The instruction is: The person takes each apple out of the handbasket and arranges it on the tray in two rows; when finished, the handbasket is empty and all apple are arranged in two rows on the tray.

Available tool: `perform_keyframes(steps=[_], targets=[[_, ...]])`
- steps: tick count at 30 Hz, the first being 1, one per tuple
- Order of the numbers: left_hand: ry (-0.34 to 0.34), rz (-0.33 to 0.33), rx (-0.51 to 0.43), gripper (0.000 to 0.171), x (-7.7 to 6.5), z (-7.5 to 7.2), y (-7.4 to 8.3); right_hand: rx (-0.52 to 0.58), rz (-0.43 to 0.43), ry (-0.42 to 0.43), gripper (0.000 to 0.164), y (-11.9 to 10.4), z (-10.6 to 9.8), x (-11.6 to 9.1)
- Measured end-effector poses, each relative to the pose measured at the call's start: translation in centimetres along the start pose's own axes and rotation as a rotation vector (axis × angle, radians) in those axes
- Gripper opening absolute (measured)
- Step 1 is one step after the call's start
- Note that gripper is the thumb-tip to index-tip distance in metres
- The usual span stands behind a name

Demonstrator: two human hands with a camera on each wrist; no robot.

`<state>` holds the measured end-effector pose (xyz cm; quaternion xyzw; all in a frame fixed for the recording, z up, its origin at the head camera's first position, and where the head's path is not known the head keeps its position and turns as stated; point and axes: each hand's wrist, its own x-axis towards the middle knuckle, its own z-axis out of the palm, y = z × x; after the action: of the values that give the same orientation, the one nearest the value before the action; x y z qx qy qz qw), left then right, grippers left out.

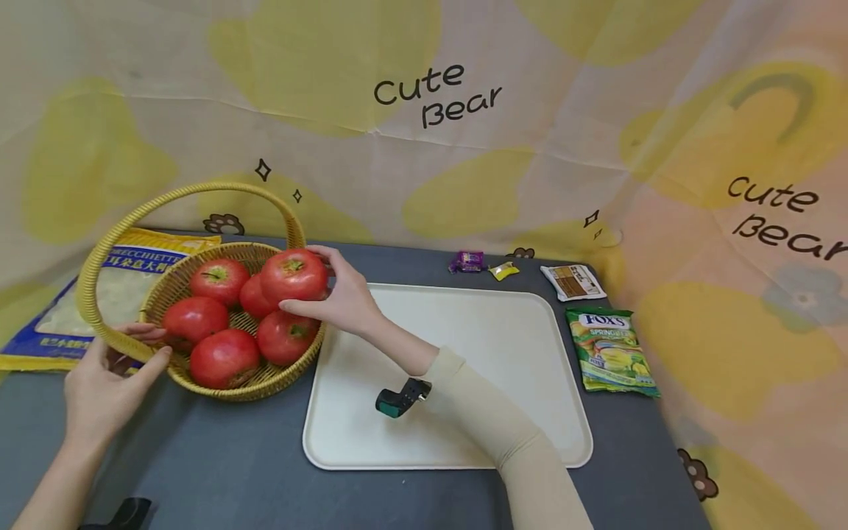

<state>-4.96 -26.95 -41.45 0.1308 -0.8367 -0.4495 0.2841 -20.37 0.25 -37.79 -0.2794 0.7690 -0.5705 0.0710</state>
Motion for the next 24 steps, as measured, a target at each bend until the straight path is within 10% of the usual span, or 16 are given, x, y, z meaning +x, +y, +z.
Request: perform_keyframes(steps=[13, 24], targets=[[0.033, 0.008, 0.004, 0.043, 0.0, 0.3, -0.1, -0.097, 0.265, 0.192, 0.076, 5.9, -4.2, -3.5], [0.04, 0.003, -0.003, 0.043, 0.0, 0.2, -0.4, -0.175, 0.258, 0.17, 0.078, 8.9, -4.3, -4.4]])
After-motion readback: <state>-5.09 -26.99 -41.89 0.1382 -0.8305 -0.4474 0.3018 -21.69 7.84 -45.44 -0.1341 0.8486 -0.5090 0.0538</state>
